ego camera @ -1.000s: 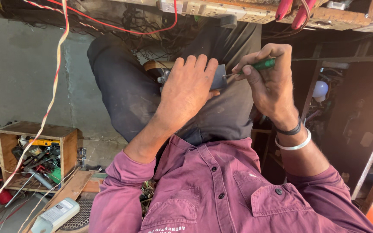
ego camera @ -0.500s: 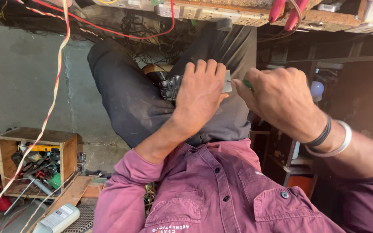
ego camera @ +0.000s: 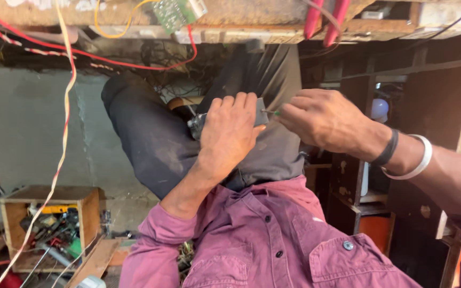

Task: The person solders wires to a circuit board using a soldering iron and solder. They then use a screwdriver to remove screws from a black electronic device, open the casing, and inspect the internal components.

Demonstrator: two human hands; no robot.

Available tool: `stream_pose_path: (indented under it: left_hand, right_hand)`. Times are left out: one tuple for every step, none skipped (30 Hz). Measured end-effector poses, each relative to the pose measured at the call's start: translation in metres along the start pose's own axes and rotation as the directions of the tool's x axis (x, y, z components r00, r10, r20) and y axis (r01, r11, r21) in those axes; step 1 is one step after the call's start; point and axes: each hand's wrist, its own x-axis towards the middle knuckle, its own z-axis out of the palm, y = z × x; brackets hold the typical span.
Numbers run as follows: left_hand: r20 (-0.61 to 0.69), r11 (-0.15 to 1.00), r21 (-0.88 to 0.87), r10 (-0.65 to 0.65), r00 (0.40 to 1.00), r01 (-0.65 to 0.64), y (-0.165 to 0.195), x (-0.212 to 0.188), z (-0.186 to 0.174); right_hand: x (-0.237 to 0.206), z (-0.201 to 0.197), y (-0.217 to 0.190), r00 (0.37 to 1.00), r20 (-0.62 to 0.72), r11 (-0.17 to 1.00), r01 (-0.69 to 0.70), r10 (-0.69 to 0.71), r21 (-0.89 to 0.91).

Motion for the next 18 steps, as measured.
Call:
stream_pose_path:
  left_hand:
    - [-0.004,1.000,-0.007,-0.001,1.000,0.001,0.002,0.001,-0.001]
    - [-0.004,1.000,-0.006,-0.002,1.000,0.002,0.002,0.000,-0.002]
    - [-0.001,1.000,-0.014,-0.006,1.000,0.006,0.004,0.000,-0.002]
    - [0.001,1.000,-0.010,-0.010,1.000,0.010,0.004,-0.001,-0.003]
    - [-0.004,1.000,-0.012,-0.007,1.000,0.007,0.006,-0.002,-0.003]
    - [-0.012,1.000,-0.010,-0.007,1.000,0.007,0.006,-0.003,-0.004]
    - [-0.013,1.000,-0.018,-0.019,1.000,0.019,0.007,-0.003,-0.004]
    - [-0.016,0.999,-0.029,-0.032,0.999,0.032,0.007,-0.004,-0.004]
    - [-0.016,0.998,-0.035,-0.050,0.999,0.049,0.007,-0.004,-0.005]
    - [-0.022,0.997,-0.053,-0.061,0.998,0.060,0.006,-0.005,-0.005]
    - [-0.034,0.995,-0.072,-0.073,0.997,0.071,0.004,-0.005,-0.006]
    - [-0.047,0.993,-0.087,-0.082,0.996,0.078,0.002,-0.005,-0.007]
    - [-0.070,0.992,-0.108,-0.067,0.995,0.059,-0.001,-0.005,-0.009]
    - [-0.096,0.991,-0.131,-0.047,0.994,0.035,-0.003,-0.005,-0.010]
    - [-0.119,0.989,-0.149,-0.029,0.993,0.011,-0.006,-0.006,-0.012]
    - [-0.112,0.987,-0.162,-0.020,0.994,0.001,-0.008,-0.006,-0.014]
    - [-0.105,0.984,-0.175,-0.011,0.994,-0.008,-0.010,-0.006,-0.015]
    - [-0.093,0.982,-0.188,-0.008,0.996,-0.010,-0.013,-0.008,-0.017]
  right_hand:
    - [0.001,-0.002,0.003,0.999,0.006,0.999,0.032,-0.032,-0.015]
    - [0.002,-0.002,0.004,0.999,0.011,0.999,0.042,-0.042,-0.022]
    - [0.003,-0.004,0.005,0.999,0.025,0.998,0.049,-0.048,-0.026]
    - [0.005,-0.005,0.005,0.998,0.034,0.998,0.058,-0.057,-0.026]
    - [0.006,-0.007,0.006,0.992,0.053,0.993,0.114,-0.112,-0.030]
    - [0.007,-0.010,0.007,0.983,0.070,0.984,0.173,-0.171,-0.034]
    - [0.009,-0.012,0.009,0.968,0.087,0.970,0.238,-0.234,-0.040]
    - [0.009,-0.015,0.008,0.981,0.077,0.983,0.180,-0.176,-0.046]
    - [0.010,-0.015,0.004,0.991,0.063,0.991,0.125,-0.122,-0.046]
    - [0.011,-0.015,-0.001,0.996,0.048,0.996,0.071,-0.069,-0.044]
    - [0.014,-0.013,-0.005,0.995,-0.068,0.997,0.075,-0.073,0.014]
    - [0.018,-0.008,-0.012,0.980,-0.186,0.994,0.085,-0.071,0.071]
    - [0.019,-0.004,-0.019,0.953,-0.298,0.988,0.095,-0.054,0.124]
    - [0.021,0.005,-0.028,0.933,-0.300,0.892,-0.048,0.201,0.449]
    - [0.027,0.018,-0.035,0.876,-0.217,0.669,-0.148,0.431,0.729]
    - [0.035,0.034,-0.041,0.804,-0.321,0.567,-0.024,0.500,0.824]
    - [0.043,0.051,-0.045,0.714,-0.401,0.460,0.124,0.574,0.879]
    - [0.047,0.067,-0.047,0.657,-0.448,0.437,0.195,0.606,0.878]
